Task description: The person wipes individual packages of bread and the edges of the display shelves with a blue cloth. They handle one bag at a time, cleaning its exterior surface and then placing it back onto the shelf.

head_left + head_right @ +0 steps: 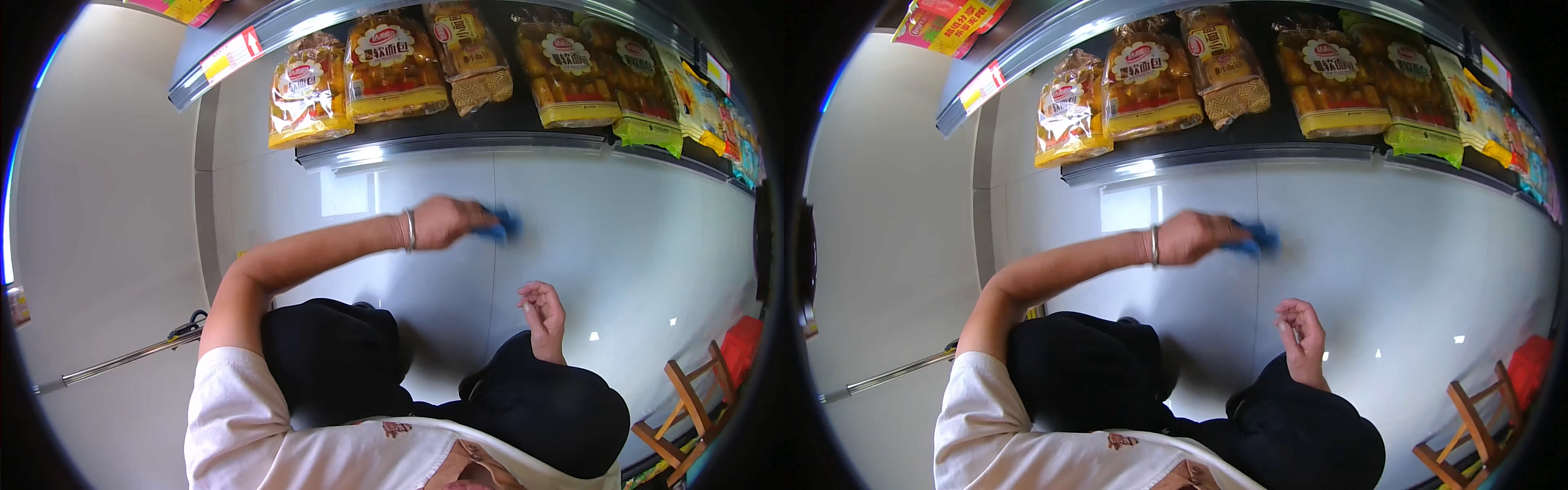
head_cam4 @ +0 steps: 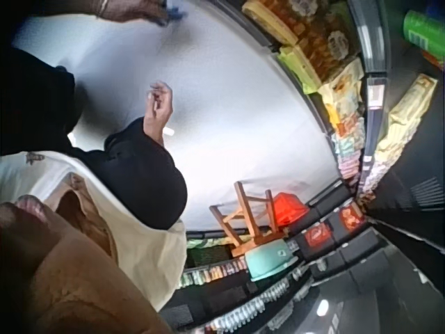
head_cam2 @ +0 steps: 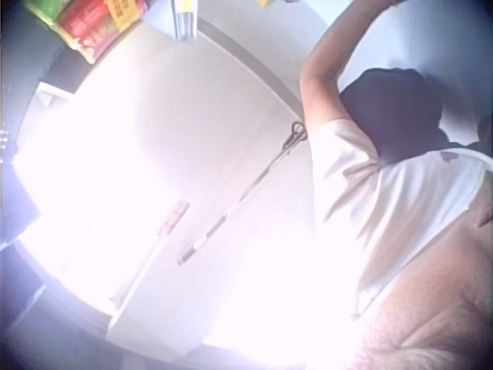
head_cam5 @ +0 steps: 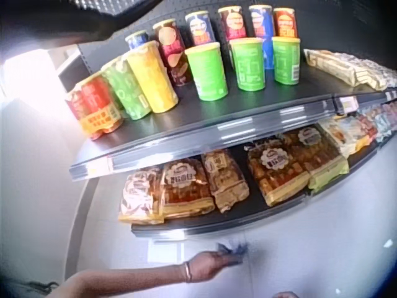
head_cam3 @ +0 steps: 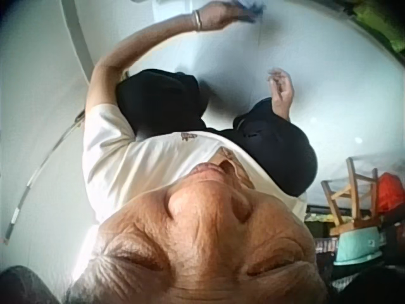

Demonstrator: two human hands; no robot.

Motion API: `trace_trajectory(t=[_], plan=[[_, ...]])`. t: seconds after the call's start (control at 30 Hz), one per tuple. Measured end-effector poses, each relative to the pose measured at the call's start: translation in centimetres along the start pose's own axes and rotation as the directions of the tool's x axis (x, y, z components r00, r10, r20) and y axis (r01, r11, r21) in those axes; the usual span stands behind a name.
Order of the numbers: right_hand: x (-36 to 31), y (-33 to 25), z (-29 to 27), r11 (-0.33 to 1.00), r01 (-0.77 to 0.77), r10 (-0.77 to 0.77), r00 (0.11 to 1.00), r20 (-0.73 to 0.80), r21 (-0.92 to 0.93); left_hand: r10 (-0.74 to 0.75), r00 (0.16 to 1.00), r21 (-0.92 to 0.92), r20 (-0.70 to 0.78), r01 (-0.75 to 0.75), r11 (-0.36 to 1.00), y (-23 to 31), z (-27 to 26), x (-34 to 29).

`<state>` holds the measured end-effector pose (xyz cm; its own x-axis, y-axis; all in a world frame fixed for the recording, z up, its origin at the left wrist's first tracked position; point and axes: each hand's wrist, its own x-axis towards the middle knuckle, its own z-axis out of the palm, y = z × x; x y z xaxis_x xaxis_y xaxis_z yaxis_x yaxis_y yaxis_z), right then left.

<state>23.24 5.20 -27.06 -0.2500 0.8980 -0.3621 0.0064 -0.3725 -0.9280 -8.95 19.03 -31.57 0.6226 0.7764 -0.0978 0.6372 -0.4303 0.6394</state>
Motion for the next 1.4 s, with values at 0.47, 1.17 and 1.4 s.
trace_trajectory(t=[0.47, 1.17, 1.4], plan=[[3.1, -2.6, 1.5, 0.994, 0.088, -0.089, 0.996, 0.017, 0.058, 0.067, 0.991, -0.295, -0.118, -0.099, 0.950, 7.4, -3.2, 1.5], [3.2, -1.6, 0.0, 0.983, -0.080, 0.081, 0.997, -0.002, 0.165, 0.278, 0.959, 0.940, 0.055, -0.143, 0.308, -1.0, -4.3, 12.1], [2.7, -1.3, -0.4, 0.950, -0.126, 0.158, 0.983, -0.092, 0.285, 0.337, 0.931, 0.137, 0.140, -0.355, 0.925, 4.9, 0.4, 3.9]])
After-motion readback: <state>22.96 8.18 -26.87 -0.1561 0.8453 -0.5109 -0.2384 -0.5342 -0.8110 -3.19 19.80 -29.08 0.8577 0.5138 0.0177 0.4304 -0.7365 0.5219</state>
